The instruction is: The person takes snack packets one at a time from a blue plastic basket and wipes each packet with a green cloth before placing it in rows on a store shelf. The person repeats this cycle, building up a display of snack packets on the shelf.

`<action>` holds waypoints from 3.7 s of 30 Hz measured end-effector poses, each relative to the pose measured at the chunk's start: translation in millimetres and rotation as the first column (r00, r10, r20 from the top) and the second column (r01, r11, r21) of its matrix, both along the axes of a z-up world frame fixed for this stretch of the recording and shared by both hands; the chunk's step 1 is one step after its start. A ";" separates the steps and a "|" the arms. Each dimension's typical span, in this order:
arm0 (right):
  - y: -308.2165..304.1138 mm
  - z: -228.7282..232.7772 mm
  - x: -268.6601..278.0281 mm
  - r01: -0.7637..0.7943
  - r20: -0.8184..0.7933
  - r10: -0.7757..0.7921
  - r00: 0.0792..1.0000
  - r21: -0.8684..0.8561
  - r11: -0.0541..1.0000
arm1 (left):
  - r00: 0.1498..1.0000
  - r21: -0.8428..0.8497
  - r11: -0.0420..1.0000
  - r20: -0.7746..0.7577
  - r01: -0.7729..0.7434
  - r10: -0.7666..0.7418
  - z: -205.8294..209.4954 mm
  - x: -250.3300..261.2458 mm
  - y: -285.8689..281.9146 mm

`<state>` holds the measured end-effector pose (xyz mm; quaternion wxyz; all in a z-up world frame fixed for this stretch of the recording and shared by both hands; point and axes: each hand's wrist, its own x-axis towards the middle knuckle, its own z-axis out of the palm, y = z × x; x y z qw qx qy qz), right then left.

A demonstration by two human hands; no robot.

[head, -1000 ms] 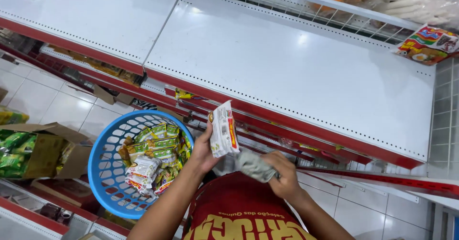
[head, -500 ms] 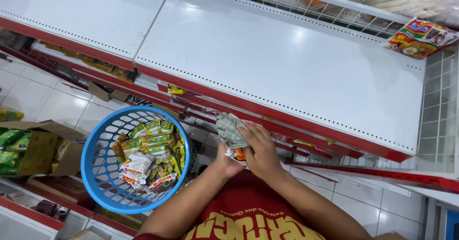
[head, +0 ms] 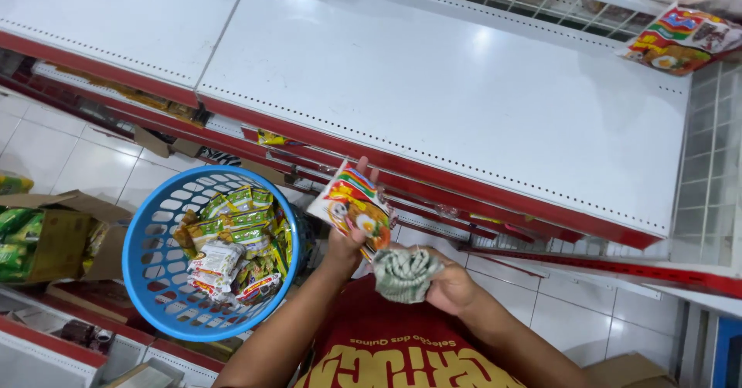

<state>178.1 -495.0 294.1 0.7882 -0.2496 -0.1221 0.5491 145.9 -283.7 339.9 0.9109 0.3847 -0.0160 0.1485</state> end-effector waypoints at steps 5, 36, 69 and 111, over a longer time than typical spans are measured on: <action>-58.7 -5.2 27.1 0.381 0.055 -0.378 0.924 -0.197 0.903 | 0.969 0.360 0.900 -0.094 0.246 -0.228 -18.2 19.1 -10.9; -206.4 48.3 106.7 0.996 0.922 0.378 -0.084 0.061 0.072 | 0.989 0.880 0.457 0.073 -0.126 0.132 -9.1 402.5 -268.0; -179.3 52.7 172.5 0.998 0.845 0.533 -0.032 0.060 -0.036 | 0.990 0.884 0.453 -0.138 0.117 0.014 -39.3 340.5 -199.8; 193.2 -31.9 -5.9 0.165 0.488 0.405 0.773 -0.771 0.615 | 0.329 0.143 0.790 -0.854 -0.596 0.403 -278.7 -209.5 259.8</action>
